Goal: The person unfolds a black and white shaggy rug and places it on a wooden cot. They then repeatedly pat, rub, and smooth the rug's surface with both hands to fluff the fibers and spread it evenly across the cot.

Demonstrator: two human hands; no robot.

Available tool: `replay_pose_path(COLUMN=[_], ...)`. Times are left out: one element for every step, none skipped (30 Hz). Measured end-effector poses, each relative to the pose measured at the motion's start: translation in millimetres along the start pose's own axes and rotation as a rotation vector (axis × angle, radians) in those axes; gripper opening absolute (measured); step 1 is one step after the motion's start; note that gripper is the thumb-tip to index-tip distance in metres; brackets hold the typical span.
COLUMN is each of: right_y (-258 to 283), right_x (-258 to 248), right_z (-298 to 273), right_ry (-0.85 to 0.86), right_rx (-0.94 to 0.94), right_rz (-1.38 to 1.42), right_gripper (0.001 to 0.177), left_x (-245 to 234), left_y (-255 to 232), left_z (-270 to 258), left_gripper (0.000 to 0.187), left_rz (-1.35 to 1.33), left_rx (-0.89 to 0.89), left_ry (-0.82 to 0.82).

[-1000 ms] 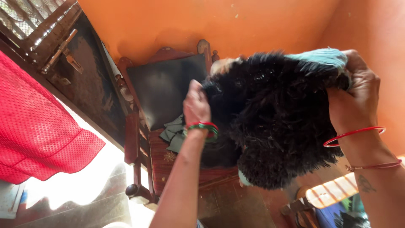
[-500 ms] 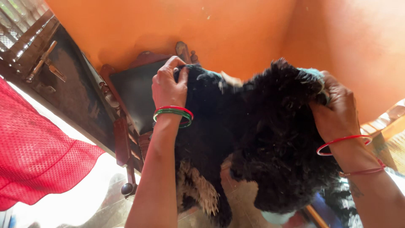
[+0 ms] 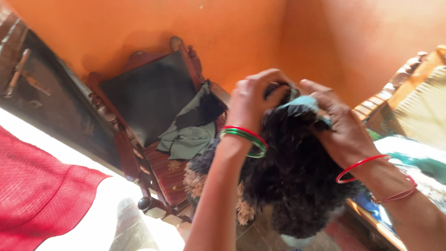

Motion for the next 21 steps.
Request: replay_pose_path(right_y=[3.5, 6.2, 2.7, -1.6, -7.0, -5.2, -2.9, -0.5, -1.2, -2.1, -3.4, -0.5, 1.8, 3.9, 2.5, 0.6, -2.0, -5.8, -10.0, -14.7, -18.5], right_x=[1.2, 0.5, -1.5, -3.0, -5.2, -10.5, -14.3, -18.7, -23.9, -29.3, -36.0, -47.1, -58.7, -70.1, -80.1, -90.7, -101.0, -110.8, -121.8, -132.7, -143.6], right_z=[-5.3, -9.7, -12.3, -14.8, -19.4, -23.1, -25.2, -28.4, -32.2, -37.8, -42.9, -46.9, -52.1, -57.7, -62.5, -67.8, -74.1, -80.2, -85.8, -90.8, -95.5], right_ry=[0.026, 0.052, 0.068, 0.084, 0.101, 0.085, 0.069, 0.054, 0.02, -0.013, -0.047, -0.112, -0.175, -0.238, -0.261, -0.284, -0.303, -0.318, -0.332, -0.347, -0.363], right_rx=[0.005, 0.01, 0.086, 0.161, 0.24, 0.224, 0.207, 0.189, 0.211, 0.232, 0.254, 0.215, 0.178, 0.141, 0.13, 0.119, 0.108, 0.111, 0.114, 0.116, 0.102], right_rz=[0.03, 0.061, 0.063, 0.066, 0.072, 0.091, 0.109, 0.128, 0.145, 0.162, 0.178, 0.085, -0.009, -0.103, -0.067, -0.032, 0.003, 0.005, 0.005, 0.006, 0.008], right_gripper=[0.047, 0.049, 0.045, 0.042, 0.039, 0.043, 0.046, 0.049, 0.045, 0.04, 0.036, 0.031, 0.025, 0.02, 0.018, 0.016, 0.014, 0.015, 0.015, 0.016, 0.017], left_x=[14.6, 22.4, 29.8, 36.6, 41.1, 43.9, 46.9, 50.4, 52.5, 54.5, 56.2, 57.7, 60.4, 63.9, 69.1, 75.5, 83.7, 92.7, 103.5, 117.1, 131.7], left_y=[-5.1, -6.5, -9.1, -13.0, -16.3, -20.0, -25.2, -32.9, -40.6, -49.0, -56.7, -64.4, -71.5, -78.3, -83.5, -87.1, -90.8, -92.7, -93.7, -92.9, -92.3], left_z=[4.2, 5.8, 7.3, 9.0, 9.1, 9.1, 9.8, 10.9, 13.6, 16.4, 18.0, 18.6, 18.8, 20.1, 22.1, 23.4, 22.6, 21.0, 19.4, 15.9, 11.9], left_gripper=[0.018, 0.017, 0.017, 0.016, 0.016, 0.016, 0.016, 0.017, 0.017, 0.018, 0.019, 0.02, 0.021, 0.022, 0.024, 0.025, 0.025, 0.026, 0.026, 0.025, 0.026], left_rz=[-0.075, -0.073, -0.072, -0.071, -0.075, -0.078, -0.08, -0.114, -0.142, -0.171, -0.184, -0.197, -0.21, -0.205, -0.199, -0.194, -0.187, -0.179, -0.173, -0.218, -0.262], left_rx=[0.058, 0.062, 0.065, 0.068, 0.056, 0.043, 0.031, 0.023, 0.019, 0.016, 0.002, -0.013, -0.028, -0.027, -0.025, -0.023, 0.0, 0.023, 0.046, 0.044, 0.046], left_ry=[0.053, 0.076, 0.099, 0.121, 0.138, 0.154, 0.17, 0.167, 0.163, 0.159, 0.161, 0.164, 0.166, 0.162, 0.157, 0.151, 0.165, 0.178, 0.19, 0.216, 0.243])
Point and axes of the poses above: each hand's wrist, its own z-axis towards the middle knuckle, its own x-axis out of the palm, y = z × x, the point moved 8 cm from there along z, towards the middle knuckle, and after that the axes turned 11 degrees about x, right-handed, at the moved point
